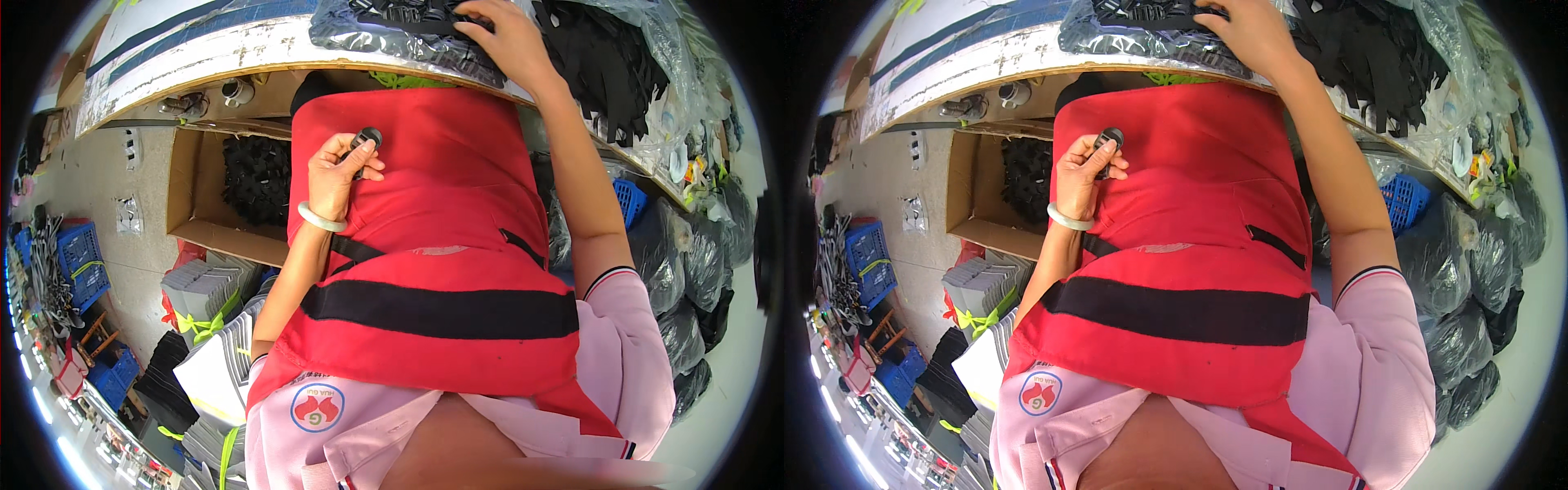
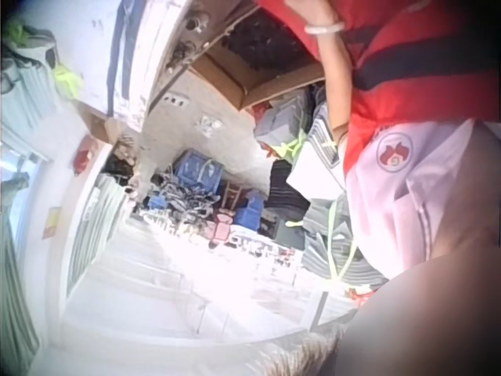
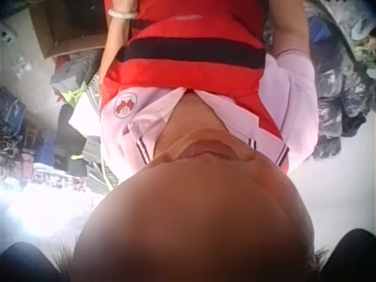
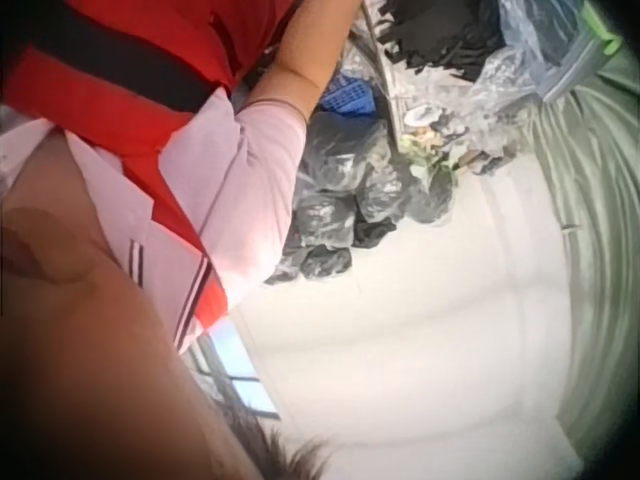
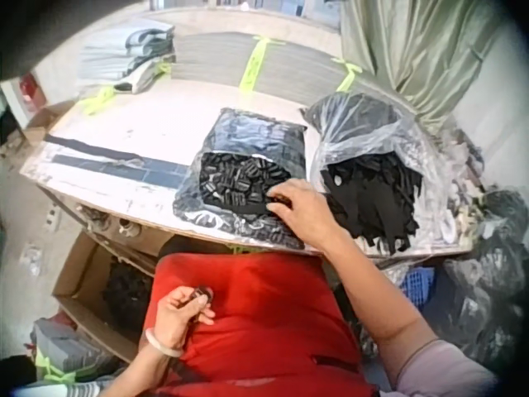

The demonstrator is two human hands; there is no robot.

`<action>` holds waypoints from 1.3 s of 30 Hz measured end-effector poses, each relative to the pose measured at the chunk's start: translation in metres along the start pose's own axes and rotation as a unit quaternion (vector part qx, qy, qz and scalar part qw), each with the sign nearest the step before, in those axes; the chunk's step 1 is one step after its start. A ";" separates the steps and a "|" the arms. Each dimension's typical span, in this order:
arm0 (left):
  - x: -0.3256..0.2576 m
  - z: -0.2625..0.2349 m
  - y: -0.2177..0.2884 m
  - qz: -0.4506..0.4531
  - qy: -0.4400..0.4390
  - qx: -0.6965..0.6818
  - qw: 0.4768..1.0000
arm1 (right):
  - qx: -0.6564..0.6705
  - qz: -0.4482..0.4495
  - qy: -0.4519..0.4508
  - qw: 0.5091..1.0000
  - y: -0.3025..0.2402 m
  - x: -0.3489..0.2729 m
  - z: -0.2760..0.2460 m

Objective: Attaching plastic buckles and fasteners to black nylon straps for industrial assembly.

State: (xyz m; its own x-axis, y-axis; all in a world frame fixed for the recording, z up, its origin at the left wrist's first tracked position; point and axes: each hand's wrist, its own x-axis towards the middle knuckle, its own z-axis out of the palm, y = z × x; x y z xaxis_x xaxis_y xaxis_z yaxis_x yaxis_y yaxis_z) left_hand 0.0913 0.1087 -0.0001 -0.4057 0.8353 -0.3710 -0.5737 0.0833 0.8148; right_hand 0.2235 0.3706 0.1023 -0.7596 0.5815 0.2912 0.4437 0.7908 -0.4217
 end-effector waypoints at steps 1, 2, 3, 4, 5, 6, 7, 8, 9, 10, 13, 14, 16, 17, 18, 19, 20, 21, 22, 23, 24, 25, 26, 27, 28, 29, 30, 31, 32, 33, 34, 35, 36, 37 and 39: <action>0.001 0.000 -0.004 0.002 -0.002 -0.014 1.000 | 0.003 -0.015 -0.006 1.000 -0.002 0.006 0.007; 0.002 0.002 -0.004 0.004 -0.004 -0.027 1.000 | 0.005 -0.015 -0.003 1.000 -0.003 0.013 0.013; 0.002 0.006 -0.003 0.008 0.009 -0.033 0.999 | -0.012 -0.044 -0.026 0.999 -0.005 0.019 0.022; 0.003 0.006 -0.003 0.009 0.010 -0.029 0.999 | -0.028 -0.072 -0.049 0.996 -0.007 0.025 0.030; 0.004 0.004 -0.004 0.014 0.006 -0.037 0.999 | -0.032 -0.082 -0.057 0.995 -0.009 0.031 0.040; 0.005 0.003 -0.006 0.019 0.002 -0.044 0.999 | -0.035 -0.091 -0.066 0.993 -0.013 0.037 0.049; 0.005 0.003 -0.007 0.027 0.004 -0.039 0.999 | -0.065 -0.099 -0.076 0.990 -0.018 0.042 0.055; 0.005 0.003 -0.007 0.027 0.006 -0.037 0.999 | -0.062 -0.099 -0.076 0.990 -0.016 0.046 0.060; 0.004 0.004 -0.007 0.027 0.012 -0.024 0.999 | -0.051 -0.114 -0.083 0.989 -0.013 0.050 0.067; 0.003 0.003 -0.007 0.028 0.020 -0.012 0.999 | -0.039 -0.132 -0.092 0.986 -0.014 0.054 0.072; 0.002 0.002 -0.005 0.022 0.030 -0.004 0.999 | -0.012 -0.124 -0.052 0.991 -0.012 0.056 0.074; 0.002 0.000 -0.005 0.030 0.035 0.012 0.999 | 0.011 -0.124 -0.027 0.992 -0.015 0.057 0.070; 0.001 -0.001 0.000 0.029 0.048 0.034 0.998 | 0.024 -0.187 0.065 0.980 -0.026 0.051 0.056; -0.001 -0.001 0.003 0.044 0.064 0.049 0.996 | 0.065 -0.200 0.095 0.973 -0.047 0.044 0.045; -0.002 -0.002 0.006 0.058 0.078 0.065 0.993 | 0.103 -0.153 0.076 0.980 -0.069 0.032 0.033; -0.001 -0.002 0.008 0.071 0.065 0.072 0.993 | 0.169 -0.092 0.006 0.981 -0.082 0.021 0.019; -0.002 0.000 0.010 0.068 0.075 0.072 0.992 | 0.176 -0.094 -0.001 0.980 -0.089 0.006 0.019; -0.003 0.006 0.014 0.080 0.073 0.072 0.992 | 0.240 -0.050 -0.095 0.965 -0.097 -0.012 0.019; -0.003 0.008 0.017 0.090 0.073 0.075 0.990 | 0.305 -0.004 -0.187 0.934 -0.099 -0.025 0.025; -0.002 0.009 0.015 0.077 0.061 0.081 0.992 | 0.365 0.053 -0.237 0.899 -0.098 -0.036 0.032; 0.000 0.009 0.015 0.075 0.061 0.080 0.992 | 0.421 0.108 -0.285 0.854 -0.095 -0.048 0.042; -0.001 0.010 0.013 0.093 0.068 0.100 0.988 | 0.437 0.141 -0.289 0.840 -0.094 -0.057 0.053; -0.001 0.011 0.011 0.111 0.076 0.120 0.984 | 0.438 0.143 -0.292 0.838 -0.090 -0.062 0.055; 0.000 0.011 0.013 0.117 0.070 0.151 0.979 | 0.440 0.190 -0.306 0.823 -0.089 -0.066 0.054; 0.000 0.010 0.012 0.113 0.071 0.152 0.979 | 0.442 0.237 -0.316 0.805 -0.091 -0.068 0.054; -0.001 0.010 0.010 0.137 0.064 0.157 0.976 | 0.456 0.255 -0.298 0.799 -0.092 -0.070 0.055; -0.002 0.010 0.009 0.161 0.056 0.161 0.972 | 0.459 0.258 -0.299 0.796 -0.092 -0.072 0.058; -0.004 0.011 0.010 0.155 0.063 0.171 0.971 | 0.476 0.273 -0.298 0.781 -0.089 -0.071 0.060; -0.003 0.010 0.009 0.154 0.062 0.173 0.971 | 0.492 0.288 -0.297 0.766 -0.088 -0.072 0.063; 0.000 0.008 0.009 0.222 0.066 0.239 0.943 | 0.493 0.289 -0.295 0.765 -0.088 -0.073 0.065; 0.001 0.008 0.008 0.288 0.072 0.301 0.906 | 0.528 0.299 -0.288 0.741 -0.088 -0.076 0.067; 0.001 0.008 0.008 0.288 0.072 0.301 0.906 | 0.562 0.309 -0.280 0.715 -0.087 -0.078 0.069; 0.001 0.008 0.010 0.284 0.066 0.329 0.898 | 0.562 0.309 -0.280 0.715 -0.088 -0.079 0.070; 0.000 0.008 0.012 0.280 0.060 0.357 0.889 | 0.576 0.299 -0.261 0.714 -0.089 -0.080 0.071; 0.000 0.005 0.006 0.284 0.051 0.355 0.889 | 0.590 0.289 -0.243 0.714 -0.090 -0.082 0.074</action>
State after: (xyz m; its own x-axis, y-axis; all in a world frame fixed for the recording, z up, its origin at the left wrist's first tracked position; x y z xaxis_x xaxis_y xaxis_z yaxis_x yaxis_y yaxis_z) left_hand 0.0917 0.1122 0.0068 -0.5705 0.8012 0.1805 0.3228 0.0167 0.9463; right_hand 0.2109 0.2380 0.0527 -0.8147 0.3832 -0.4352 0.2580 -0.4325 -0.8639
